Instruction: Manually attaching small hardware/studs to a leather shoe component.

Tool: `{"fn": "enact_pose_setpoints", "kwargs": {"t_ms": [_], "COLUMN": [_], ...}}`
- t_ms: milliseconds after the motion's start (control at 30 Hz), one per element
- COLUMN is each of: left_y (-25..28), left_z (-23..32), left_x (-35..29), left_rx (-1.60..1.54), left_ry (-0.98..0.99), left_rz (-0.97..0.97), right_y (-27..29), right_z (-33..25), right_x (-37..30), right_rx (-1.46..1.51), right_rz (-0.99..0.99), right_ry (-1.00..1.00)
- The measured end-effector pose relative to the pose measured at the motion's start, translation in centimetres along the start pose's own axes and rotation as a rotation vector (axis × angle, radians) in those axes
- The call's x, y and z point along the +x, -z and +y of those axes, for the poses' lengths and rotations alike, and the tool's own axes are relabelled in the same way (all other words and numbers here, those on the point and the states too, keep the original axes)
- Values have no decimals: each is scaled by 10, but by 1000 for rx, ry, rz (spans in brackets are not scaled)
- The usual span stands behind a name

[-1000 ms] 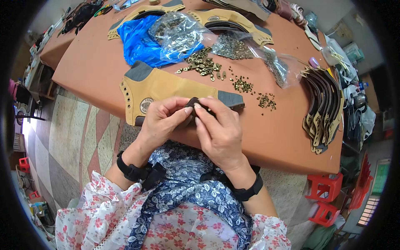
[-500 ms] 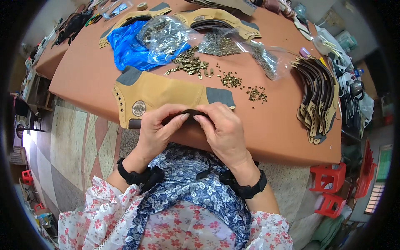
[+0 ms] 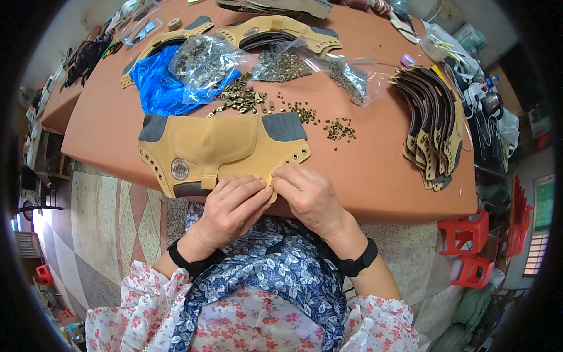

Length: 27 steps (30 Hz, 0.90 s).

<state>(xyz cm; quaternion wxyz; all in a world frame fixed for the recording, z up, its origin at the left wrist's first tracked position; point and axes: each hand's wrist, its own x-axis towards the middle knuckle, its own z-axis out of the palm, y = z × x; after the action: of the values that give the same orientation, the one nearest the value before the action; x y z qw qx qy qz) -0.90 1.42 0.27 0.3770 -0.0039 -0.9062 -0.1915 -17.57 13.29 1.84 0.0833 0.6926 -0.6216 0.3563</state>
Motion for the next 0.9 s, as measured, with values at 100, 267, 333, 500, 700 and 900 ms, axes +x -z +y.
{"fn": "enact_pose_setpoints", "kwargs": {"t_ms": [100, 267, 333, 500, 700, 900], "left_y": [4, 6, 3, 3, 11, 12], "left_z": [1, 2, -3, -6, -9, -9], "left_x": [0, 1, -5, -8, -6, -6], "left_rx": [14, 52, 52, 40, 43, 20], "left_ry": [-6, -7, -11, -11, -44, -41], "left_rz": [-60, -108, -126, -161, -246, -256], "right_y": [0, 2, 5, 13, 28, 44], "right_z": [1, 2, 1, 0, 4, 21], "right_x": [-4, -9, -8, -9, 14, 74], "right_rx": [-14, 7, 21, 59, 184, 116], "right_rz": [8, -14, -30, -70, -200, -383], "right_ry": [-10, -63, -77, -192, -309, -415]}}
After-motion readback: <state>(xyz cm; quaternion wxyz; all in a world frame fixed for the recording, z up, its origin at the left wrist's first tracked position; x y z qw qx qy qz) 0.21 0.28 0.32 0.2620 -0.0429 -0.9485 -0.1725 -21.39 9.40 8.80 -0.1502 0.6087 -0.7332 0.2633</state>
